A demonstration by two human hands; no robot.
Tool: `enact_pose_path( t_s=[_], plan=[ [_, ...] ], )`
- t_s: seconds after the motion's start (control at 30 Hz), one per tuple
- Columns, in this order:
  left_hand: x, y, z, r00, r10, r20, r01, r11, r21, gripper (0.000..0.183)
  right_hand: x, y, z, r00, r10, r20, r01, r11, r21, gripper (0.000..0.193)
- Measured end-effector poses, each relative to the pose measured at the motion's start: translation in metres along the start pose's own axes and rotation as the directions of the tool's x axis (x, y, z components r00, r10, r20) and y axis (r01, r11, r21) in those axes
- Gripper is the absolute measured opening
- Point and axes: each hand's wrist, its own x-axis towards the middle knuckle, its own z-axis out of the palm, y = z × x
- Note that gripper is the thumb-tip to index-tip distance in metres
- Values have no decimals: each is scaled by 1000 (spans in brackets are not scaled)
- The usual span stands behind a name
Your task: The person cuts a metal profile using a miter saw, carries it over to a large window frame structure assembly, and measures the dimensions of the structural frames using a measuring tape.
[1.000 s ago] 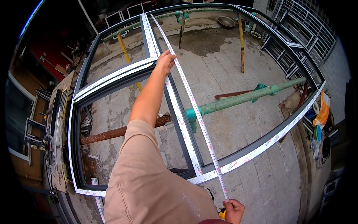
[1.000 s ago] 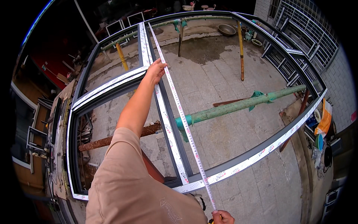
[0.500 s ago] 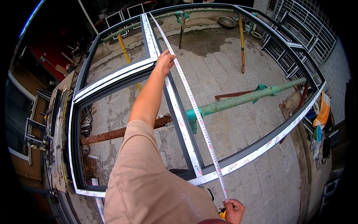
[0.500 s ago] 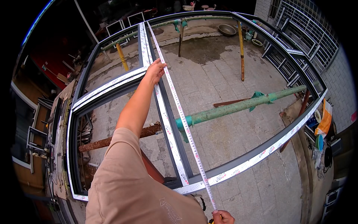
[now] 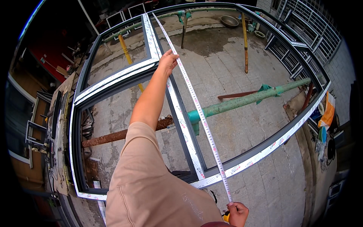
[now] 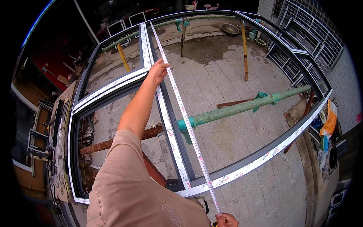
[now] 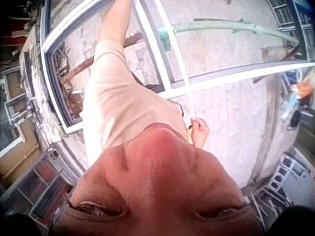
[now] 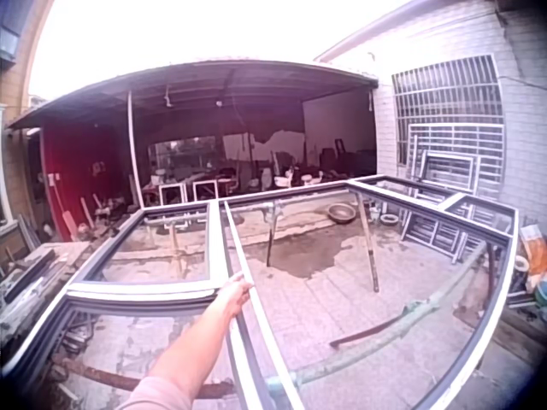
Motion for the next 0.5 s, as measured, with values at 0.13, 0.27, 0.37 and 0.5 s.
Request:
enact_pose_path(
  t_s=[0.13, 0.27, 0.37, 0.5],
  plan=[
    [-1, 1, 1, 1000, -1, -4, 1, 1000, 14, 63, 3, 10, 1, 997, -72, -34, 73, 997, 5, 16],
    [-6, 4, 5, 1000, 0, -10, 0, 1000, 28, 61, 1, 0, 1, 1000, 26, -13, -26, 999, 31, 16],
    [-8, 6, 5, 1000, 1, -12, -1, 1000, 23, 61, 2, 2, 2, 1000, 10, -30, -9, 999, 40, 16],
    [-8, 5, 5, 1000, -2, -24, 2, 1000, 25, 61, 6, 15, 0, 999, -24, -32, 26, 999, 43, 16]
  ],
)
